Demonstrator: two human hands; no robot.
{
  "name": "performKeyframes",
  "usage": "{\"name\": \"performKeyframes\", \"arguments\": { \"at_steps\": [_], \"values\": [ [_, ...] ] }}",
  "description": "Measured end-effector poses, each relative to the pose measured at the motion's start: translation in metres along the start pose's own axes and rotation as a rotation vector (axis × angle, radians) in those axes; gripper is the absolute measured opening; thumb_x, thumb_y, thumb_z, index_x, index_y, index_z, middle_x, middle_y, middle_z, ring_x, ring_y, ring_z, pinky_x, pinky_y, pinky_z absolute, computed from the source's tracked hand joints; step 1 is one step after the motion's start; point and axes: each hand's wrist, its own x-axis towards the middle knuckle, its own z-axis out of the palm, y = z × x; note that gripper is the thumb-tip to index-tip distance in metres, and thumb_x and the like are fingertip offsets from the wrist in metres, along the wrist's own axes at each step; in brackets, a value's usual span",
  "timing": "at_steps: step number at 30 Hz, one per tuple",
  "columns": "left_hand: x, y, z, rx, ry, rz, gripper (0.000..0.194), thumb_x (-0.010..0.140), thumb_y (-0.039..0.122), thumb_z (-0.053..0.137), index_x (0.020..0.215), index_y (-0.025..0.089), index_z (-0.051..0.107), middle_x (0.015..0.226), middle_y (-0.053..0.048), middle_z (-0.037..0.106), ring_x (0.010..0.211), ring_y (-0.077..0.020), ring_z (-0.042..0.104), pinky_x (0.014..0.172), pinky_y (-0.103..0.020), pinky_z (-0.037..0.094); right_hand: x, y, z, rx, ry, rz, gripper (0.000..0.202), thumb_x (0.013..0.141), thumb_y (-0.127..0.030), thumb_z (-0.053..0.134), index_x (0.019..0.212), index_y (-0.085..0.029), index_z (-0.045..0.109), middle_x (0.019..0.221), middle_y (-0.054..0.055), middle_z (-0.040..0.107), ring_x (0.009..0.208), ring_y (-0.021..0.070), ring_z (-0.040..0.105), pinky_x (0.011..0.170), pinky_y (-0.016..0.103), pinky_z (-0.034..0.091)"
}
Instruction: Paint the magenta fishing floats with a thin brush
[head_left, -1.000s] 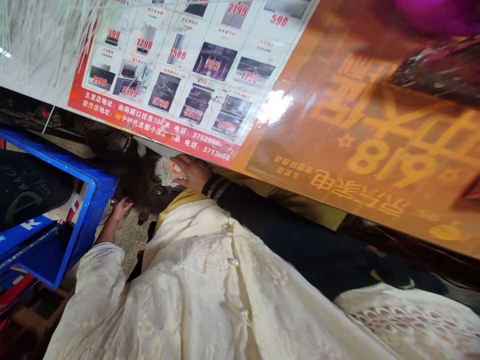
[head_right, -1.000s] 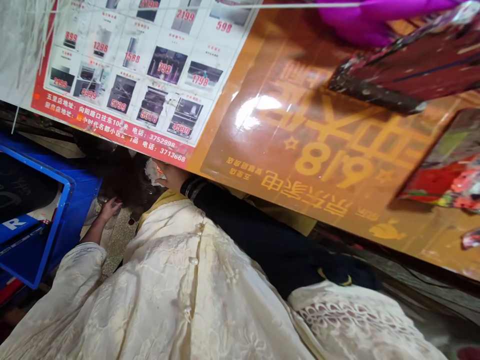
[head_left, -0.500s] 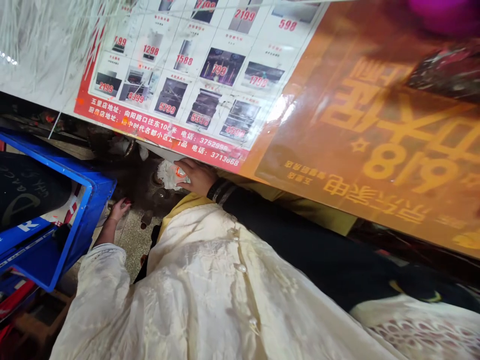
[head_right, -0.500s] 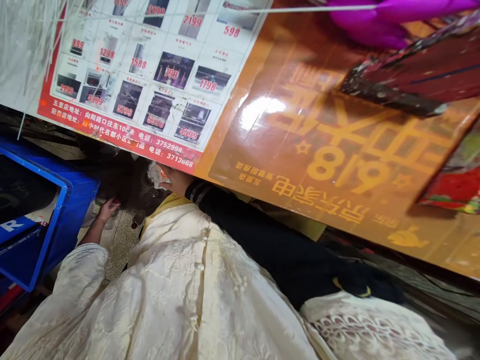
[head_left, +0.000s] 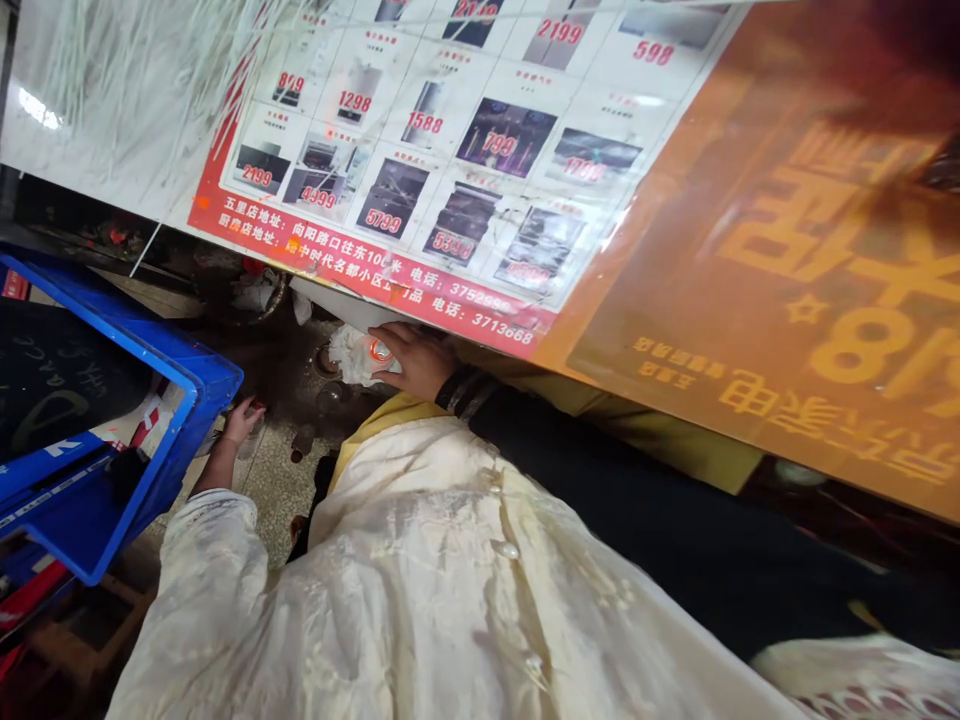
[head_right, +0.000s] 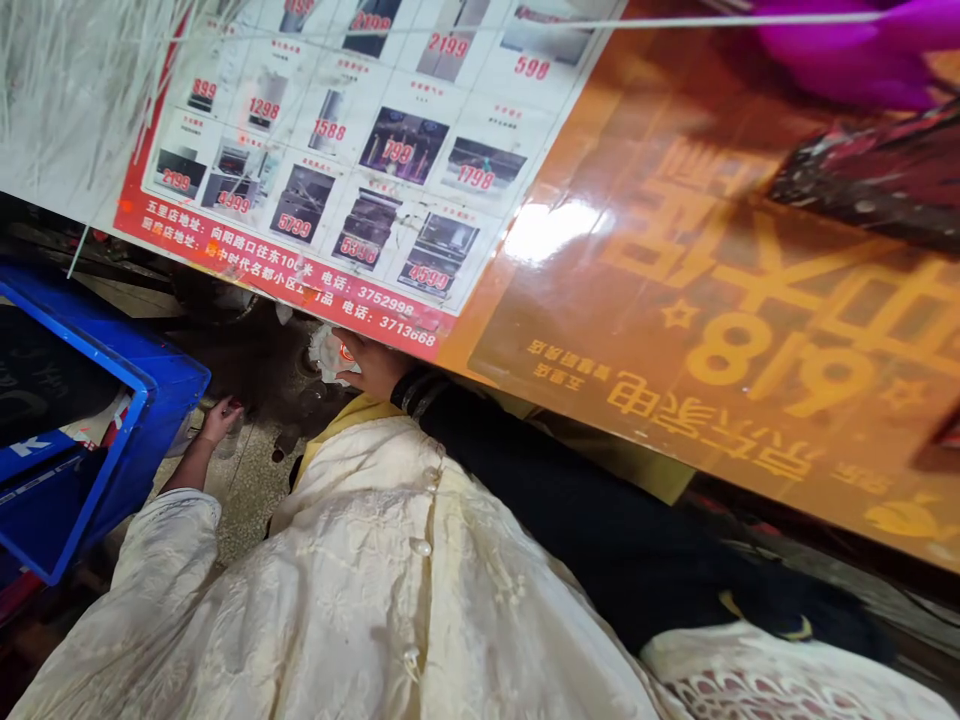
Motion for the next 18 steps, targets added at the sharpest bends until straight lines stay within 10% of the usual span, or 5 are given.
{"name": "performKeyframes", "arguments": {
  "at_steps": [10, 18],
  "values": [
    [0.052, 0.033, 0.012, -0.092, 0.111, -0.008, 0.048, 0.085, 0.038, 0.071, 0.128, 0.017, 0.067, 0.120, -0.013, 0.073, 0.124, -0.0287, 0.063, 0.113, -0.044, 0.046, -0.001, -0.003, -0.005, -0.004, -0.009, -0.001, 0.068, 0.090, -0.040, 0.070, 0.148, -0.014, 0.047, 0.145, 0.018, 0.055, 0.132, 0.0343, 0.054, 0.115, 0.047, 0.046],
    [0.044, 0.061, 0.056, -0.193, 0.117, 0.017, 0.051, 0.089, 0.040, 0.070, 0.135, 0.019, 0.063, 0.119, -0.012, 0.075, 0.117, -0.0259, 0.068, 0.110, -0.043, 0.050, -0.001, -0.008, -0.011, 0.006, -0.019, 0.023, 0.066, 0.090, -0.037, 0.069, 0.148, -0.014, 0.046, 0.145, 0.021, 0.056, 0.134, 0.0360, 0.053, 0.115, 0.050, 0.045]
  ]
}}
